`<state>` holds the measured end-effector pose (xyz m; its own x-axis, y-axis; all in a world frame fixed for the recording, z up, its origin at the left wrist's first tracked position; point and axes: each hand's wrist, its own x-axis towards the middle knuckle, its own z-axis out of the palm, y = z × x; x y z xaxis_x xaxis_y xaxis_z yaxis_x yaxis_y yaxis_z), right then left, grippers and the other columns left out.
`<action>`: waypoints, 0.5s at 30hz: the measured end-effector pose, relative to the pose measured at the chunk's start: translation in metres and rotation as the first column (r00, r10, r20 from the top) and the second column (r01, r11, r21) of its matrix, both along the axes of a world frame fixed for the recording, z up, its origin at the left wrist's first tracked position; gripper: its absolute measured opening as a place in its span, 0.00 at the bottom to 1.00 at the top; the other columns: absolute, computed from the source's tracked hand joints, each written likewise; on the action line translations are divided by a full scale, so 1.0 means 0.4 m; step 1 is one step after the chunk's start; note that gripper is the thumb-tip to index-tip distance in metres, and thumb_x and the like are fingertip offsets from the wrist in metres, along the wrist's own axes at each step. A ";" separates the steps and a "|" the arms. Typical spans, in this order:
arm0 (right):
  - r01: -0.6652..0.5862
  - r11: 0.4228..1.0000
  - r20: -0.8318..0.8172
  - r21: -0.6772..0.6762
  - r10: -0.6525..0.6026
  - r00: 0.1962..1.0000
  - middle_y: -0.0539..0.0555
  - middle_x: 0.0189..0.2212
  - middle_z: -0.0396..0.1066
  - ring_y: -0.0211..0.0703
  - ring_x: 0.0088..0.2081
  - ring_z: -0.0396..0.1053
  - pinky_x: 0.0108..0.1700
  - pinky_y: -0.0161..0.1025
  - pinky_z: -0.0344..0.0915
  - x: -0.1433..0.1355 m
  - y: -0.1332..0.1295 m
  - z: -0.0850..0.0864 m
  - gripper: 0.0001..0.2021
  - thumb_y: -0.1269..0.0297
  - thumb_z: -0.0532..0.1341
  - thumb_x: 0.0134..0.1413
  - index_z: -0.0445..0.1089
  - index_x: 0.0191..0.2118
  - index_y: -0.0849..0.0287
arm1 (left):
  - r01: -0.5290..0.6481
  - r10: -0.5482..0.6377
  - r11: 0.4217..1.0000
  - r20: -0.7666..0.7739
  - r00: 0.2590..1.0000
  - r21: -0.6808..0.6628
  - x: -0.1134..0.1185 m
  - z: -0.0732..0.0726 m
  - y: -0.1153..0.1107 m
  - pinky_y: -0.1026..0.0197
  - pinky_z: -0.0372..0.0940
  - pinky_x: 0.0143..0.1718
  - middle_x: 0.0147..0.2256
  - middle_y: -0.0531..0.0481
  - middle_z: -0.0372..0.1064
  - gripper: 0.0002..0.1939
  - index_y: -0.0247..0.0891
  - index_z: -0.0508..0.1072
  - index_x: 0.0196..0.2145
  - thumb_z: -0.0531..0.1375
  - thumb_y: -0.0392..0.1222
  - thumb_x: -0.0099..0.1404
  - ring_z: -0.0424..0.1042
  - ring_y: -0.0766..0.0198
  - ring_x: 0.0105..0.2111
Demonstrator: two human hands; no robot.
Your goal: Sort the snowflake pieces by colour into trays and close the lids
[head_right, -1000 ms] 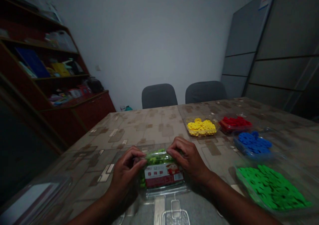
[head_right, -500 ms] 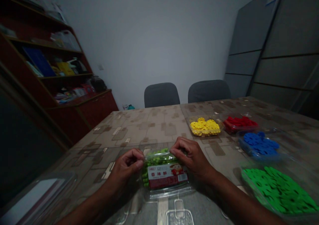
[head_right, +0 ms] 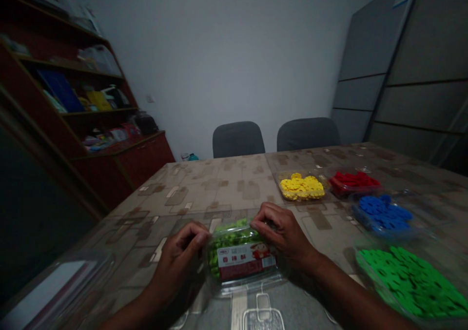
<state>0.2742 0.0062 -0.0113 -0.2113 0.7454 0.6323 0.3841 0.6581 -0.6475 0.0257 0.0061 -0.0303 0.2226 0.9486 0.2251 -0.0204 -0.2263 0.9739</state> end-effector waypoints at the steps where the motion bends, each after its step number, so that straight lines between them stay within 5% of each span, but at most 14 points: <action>1: -0.002 1.000 0.003 0.007 0.002 1.000 0.48 0.21 0.64 0.39 0.23 0.62 0.26 0.38 0.57 0.000 0.000 -0.001 0.15 0.59 0.58 0.61 0.67 0.24 0.57 | 0.002 -0.002 1.000 -0.014 1.000 0.013 -0.001 0.000 -0.002 0.64 0.55 0.29 0.25 0.56 0.60 0.13 0.38 0.69 0.26 0.59 0.46 0.67 0.59 0.66 0.27; 7: -0.001 0.999 0.021 0.042 0.000 1.000 0.48 0.22 0.65 0.39 0.24 0.63 0.26 0.37 0.58 0.002 -0.003 -0.003 0.13 0.62 0.58 0.62 0.67 0.26 0.57 | 0.094 -0.089 0.993 -0.072 0.993 0.070 -0.008 0.017 -0.003 0.61 0.58 0.32 0.29 0.53 0.64 0.05 0.41 0.74 0.35 0.62 0.44 0.62 0.64 0.62 0.30; 15: -0.019 0.997 0.072 0.074 0.013 0.997 0.49 0.22 0.64 0.39 0.25 0.63 0.26 0.38 0.57 -0.001 -0.010 -0.001 0.13 0.63 0.56 0.63 0.66 0.26 0.57 | 0.120 -0.112 0.984 -0.067 0.992 0.135 0.000 0.011 0.006 0.61 0.57 0.34 0.30 0.53 0.62 0.01 0.40 0.74 0.31 0.63 0.38 0.61 0.63 0.62 0.32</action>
<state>0.2737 0.0023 -0.0117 -0.2693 0.6929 0.6689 0.4165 0.7100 -0.5678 0.0256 0.0085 -0.0260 0.3457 0.8762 0.3359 0.0019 -0.3587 0.9335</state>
